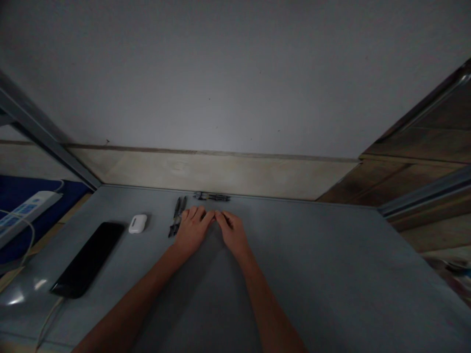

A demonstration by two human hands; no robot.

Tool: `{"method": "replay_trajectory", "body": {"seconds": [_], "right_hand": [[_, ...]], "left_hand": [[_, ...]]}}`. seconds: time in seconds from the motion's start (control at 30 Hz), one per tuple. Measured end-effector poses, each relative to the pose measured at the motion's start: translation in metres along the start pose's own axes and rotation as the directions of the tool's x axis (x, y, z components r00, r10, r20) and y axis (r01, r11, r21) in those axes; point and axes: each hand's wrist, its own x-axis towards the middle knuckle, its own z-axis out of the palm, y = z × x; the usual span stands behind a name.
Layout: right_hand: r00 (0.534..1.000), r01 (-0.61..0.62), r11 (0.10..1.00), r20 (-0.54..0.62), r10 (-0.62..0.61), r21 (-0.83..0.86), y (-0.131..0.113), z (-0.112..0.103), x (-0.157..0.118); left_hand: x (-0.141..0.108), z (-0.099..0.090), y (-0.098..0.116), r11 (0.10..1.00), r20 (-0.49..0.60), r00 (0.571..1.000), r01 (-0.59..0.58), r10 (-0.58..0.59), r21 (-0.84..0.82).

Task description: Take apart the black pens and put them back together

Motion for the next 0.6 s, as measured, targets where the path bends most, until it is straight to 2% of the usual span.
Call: {"method": "replay_trajectory", "body": {"seconds": [0.13, 0.23, 0.3, 0.4, 0.47, 0.6], "right_hand": [[0.999, -0.005, 0.995, 0.045, 0.000, 0.100, 0.0053, 0.0001, -0.0018], [0.995, 0.049, 0.986, 0.082, -0.062, 0.161, 0.0071, 0.0023, -0.0017], [0.993, 0.065, 0.983, 0.085, -0.080, 0.170, 0.0064, 0.0047, -0.0011], [0.992, 0.061, 0.982, 0.096, -0.079, 0.176, 0.0052, 0.0083, -0.0006], [0.986, 0.067, 0.980, 0.140, -0.094, 0.186, 0.0053, 0.0091, -0.0005], [0.971, 0.017, 0.991, 0.233, -0.048, 0.134, 0.0063, 0.0050, 0.0000]], "left_hand": [[-0.0004, 0.0006, -0.0031, 0.997, -0.004, 1.000, -0.022, 0.021, -0.079], [-0.0021, 0.0025, -0.0077, 0.965, -0.069, 0.997, 0.012, -0.031, -0.263], [-0.0031, 0.0036, -0.0092, 0.888, -0.129, 0.986, 0.036, -0.107, -0.458], [-0.0026, 0.0028, -0.0069, 0.701, -0.156, 0.957, 0.065, -0.246, -0.710], [-0.0010, 0.0005, -0.0036, 0.615, -0.144, 0.948, 0.064, -0.283, -0.786], [0.0023, -0.0043, 0.0003, 0.523, -0.091, 0.952, 0.079, -0.291, -0.849]]}}
